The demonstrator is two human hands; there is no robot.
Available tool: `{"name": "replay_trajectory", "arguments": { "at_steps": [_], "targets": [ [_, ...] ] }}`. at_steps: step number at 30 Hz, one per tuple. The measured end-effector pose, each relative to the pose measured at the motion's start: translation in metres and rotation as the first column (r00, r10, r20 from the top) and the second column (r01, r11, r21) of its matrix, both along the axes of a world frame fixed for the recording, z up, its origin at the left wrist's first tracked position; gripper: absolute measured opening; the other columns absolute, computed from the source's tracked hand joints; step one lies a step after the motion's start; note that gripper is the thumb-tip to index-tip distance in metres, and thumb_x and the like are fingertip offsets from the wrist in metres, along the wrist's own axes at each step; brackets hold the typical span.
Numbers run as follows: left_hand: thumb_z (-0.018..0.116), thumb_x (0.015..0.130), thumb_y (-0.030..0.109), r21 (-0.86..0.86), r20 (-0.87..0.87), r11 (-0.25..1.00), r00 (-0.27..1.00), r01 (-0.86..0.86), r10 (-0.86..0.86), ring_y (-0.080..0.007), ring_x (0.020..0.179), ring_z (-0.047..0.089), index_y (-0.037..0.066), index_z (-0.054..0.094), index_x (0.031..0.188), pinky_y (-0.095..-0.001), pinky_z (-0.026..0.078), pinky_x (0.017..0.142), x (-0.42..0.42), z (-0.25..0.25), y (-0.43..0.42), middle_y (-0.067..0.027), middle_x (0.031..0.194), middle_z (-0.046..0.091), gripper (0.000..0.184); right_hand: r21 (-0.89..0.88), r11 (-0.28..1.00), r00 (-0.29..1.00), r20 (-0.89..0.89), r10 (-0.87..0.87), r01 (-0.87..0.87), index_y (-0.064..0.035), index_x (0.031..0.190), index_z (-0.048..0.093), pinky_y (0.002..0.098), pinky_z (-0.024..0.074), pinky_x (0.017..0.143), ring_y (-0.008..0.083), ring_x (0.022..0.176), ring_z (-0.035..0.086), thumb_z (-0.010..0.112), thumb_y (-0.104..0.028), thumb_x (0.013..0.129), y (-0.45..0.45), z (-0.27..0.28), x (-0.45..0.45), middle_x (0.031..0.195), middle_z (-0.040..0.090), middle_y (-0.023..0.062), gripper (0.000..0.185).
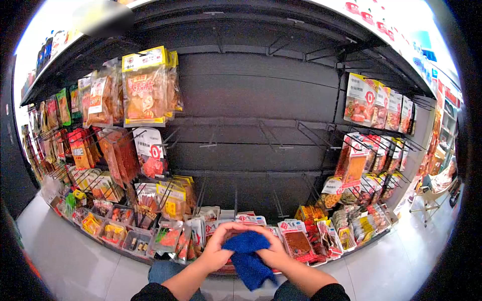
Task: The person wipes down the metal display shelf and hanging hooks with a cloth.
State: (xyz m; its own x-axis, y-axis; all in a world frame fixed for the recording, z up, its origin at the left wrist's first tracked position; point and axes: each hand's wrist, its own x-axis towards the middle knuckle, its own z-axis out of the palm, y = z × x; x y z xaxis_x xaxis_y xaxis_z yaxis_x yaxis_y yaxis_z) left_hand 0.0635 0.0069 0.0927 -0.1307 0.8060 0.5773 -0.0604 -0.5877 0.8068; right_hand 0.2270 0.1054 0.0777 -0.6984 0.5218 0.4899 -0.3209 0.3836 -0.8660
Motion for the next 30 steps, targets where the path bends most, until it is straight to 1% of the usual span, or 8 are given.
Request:
{"name": "replay_trajectory", "arguments": {
  "at_steps": [3,6,10,14,19,21,26,30],
  "targets": [
    [0.058,0.079,-0.004,-0.068,-0.036,0.991,0.993,0.112,-0.115,-0.0186,0.106,0.051,0.002,0.046,0.117,-0.0322,0.039,0.094,-0.010,0.017,0.020,-0.0103,0.115,0.052,0.040,-0.037,0.997,0.987,-0.145,-0.068,0.064,-0.0021,0.108,0.061,0.0348,0.0437,0.091,0.0230,0.103,0.058,0.057,-0.004,0.082,0.020,0.043,0.009,0.108,0.062,0.0130,0.026],
    [0.061,0.084,0.004,0.111,-0.437,0.994,0.898,0.002,0.047,-0.0158,0.101,0.054,0.001,0.052,0.111,-0.0298,0.044,0.085,-0.019,0.049,0.057,-0.0075,0.108,0.053,0.030,0.014,1.000,0.994,-0.113,-0.010,0.011,-0.0025,0.112,0.058,0.0359,0.0425,0.093,0.0233,0.105,0.057,0.063,-0.013,0.079,0.052,0.067,0.013,0.112,0.060,0.0125,0.034],
    [0.060,0.084,0.002,-0.006,-0.244,0.998,0.968,0.056,-0.056,-0.0115,0.095,0.055,0.000,0.050,0.110,-0.0258,0.046,0.081,-0.014,0.113,0.076,-0.0062,0.103,0.055,0.028,0.254,0.960,0.988,-0.071,0.140,-0.118,0.0019,0.125,0.046,0.0375,0.0348,0.100,0.0245,0.117,0.048,0.072,-0.025,0.070,0.062,0.137,0.004,0.125,0.051,0.0140,0.066],
    [0.058,0.084,-0.001,-0.051,-0.075,0.986,0.984,0.160,-0.164,-0.0114,0.093,0.054,0.003,0.046,0.106,-0.0261,0.045,0.080,-0.013,0.191,0.080,-0.0053,0.100,0.053,0.025,0.062,0.963,0.959,-0.094,0.266,-0.261,0.0029,0.134,0.035,0.0382,0.0265,0.105,0.0254,0.123,0.041,0.074,-0.049,0.063,0.062,0.219,0.010,0.132,0.043,0.0153,0.096],
    [0.067,0.076,0.002,-0.080,0.001,0.993,0.996,0.084,-0.084,-0.0113,0.090,0.053,0.007,0.048,0.098,-0.0268,0.044,0.080,0.003,0.293,0.085,-0.0019,0.093,0.054,0.029,0.503,0.863,0.986,0.113,-0.122,0.049,-0.0094,0.134,0.042,0.0369,0.0421,0.092,0.0311,0.112,0.053,0.074,-0.017,0.073,0.049,0.326,0.005,0.123,0.052,0.0176,0.069],
    [0.067,0.076,0.001,-0.087,-0.043,0.994,0.997,0.060,-0.064,-0.0123,0.092,0.053,0.008,0.047,0.097,-0.0263,0.044,0.080,0.004,0.322,0.081,-0.0030,0.097,0.053,0.030,0.466,0.877,0.989,0.025,-0.149,0.121,-0.0113,0.134,0.043,0.0379,0.0468,0.084,0.0299,0.095,0.060,0.068,-0.007,0.075,0.041,0.340,0.003,0.110,0.059,0.0160,0.064],
    [0.054,0.079,-0.007,-0.081,0.058,0.927,0.930,0.366,-0.362,-0.0137,0.095,0.053,0.006,0.042,0.104,-0.0285,0.047,0.077,-0.004,0.354,0.072,-0.0083,0.114,0.045,0.030,0.559,0.808,0.947,0.115,-0.299,0.188,-0.0085,0.125,0.054,0.0340,0.0493,0.076,0.0293,0.085,0.064,0.059,0.003,0.068,0.027,0.392,0.021,0.092,0.064,0.0147,0.058],
    [0.050,0.084,0.001,-0.186,0.197,0.862,0.877,0.472,-0.438,-0.0207,0.101,0.055,0.005,0.042,0.107,-0.0345,0.049,0.080,-0.008,0.386,0.056,-0.0134,0.128,0.041,0.024,0.510,0.778,0.920,-0.069,-0.387,0.366,-0.0037,0.110,0.060,0.0346,0.0487,0.081,0.0300,0.086,0.063,0.050,0.007,0.058,0.031,0.412,0.019,0.100,0.064,0.0157,0.055]
  ]
}}
